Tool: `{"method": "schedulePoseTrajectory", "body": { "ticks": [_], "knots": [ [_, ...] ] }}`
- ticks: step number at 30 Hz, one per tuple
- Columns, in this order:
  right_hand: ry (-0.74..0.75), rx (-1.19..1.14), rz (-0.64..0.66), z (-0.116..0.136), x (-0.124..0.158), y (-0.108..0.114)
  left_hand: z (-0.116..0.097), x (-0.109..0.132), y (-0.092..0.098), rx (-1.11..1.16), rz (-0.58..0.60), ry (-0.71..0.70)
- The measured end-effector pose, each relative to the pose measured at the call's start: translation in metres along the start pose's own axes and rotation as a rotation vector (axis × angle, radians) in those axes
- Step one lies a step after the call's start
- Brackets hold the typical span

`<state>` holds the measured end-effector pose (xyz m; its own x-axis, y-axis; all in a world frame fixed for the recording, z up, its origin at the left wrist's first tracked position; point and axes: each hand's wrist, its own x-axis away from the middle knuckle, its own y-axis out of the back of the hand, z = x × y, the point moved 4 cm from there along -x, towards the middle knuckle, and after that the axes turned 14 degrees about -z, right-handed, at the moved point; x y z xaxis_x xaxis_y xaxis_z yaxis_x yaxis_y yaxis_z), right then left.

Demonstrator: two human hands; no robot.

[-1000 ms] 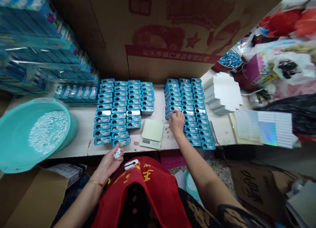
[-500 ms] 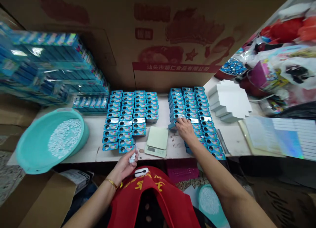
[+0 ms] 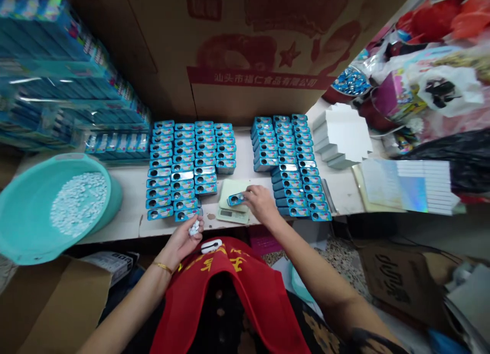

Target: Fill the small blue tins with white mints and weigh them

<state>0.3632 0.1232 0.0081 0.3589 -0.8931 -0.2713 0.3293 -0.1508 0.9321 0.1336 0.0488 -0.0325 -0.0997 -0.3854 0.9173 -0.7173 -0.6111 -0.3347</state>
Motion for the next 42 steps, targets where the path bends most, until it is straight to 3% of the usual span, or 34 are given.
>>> {"method": "schedulePoseTrajectory", "body": {
  "ticks": [5, 18, 34, 42],
  "knots": [
    [-0.120, -0.078, -0.050, -0.027, 0.011, 0.009, 0.001, -0.002, 0.003, 0.012, -0.010, 0.019],
    [-0.076, -0.108, -0.044, -0.014, 0.010, 0.000, 0.002, 0.001, 0.006, 0.064, -0.121, -0.008],
    [0.004, -0.030, 0.012, -0.003, 0.012, -0.017, 0.004, 0.005, 0.005, 0.094, -0.122, 0.002],
    [0.057, 0.000, 0.100, 0.005, 0.007, -0.018, 0.006, 0.007, 0.004, 0.105, -0.132, 0.009]
  ]
}}
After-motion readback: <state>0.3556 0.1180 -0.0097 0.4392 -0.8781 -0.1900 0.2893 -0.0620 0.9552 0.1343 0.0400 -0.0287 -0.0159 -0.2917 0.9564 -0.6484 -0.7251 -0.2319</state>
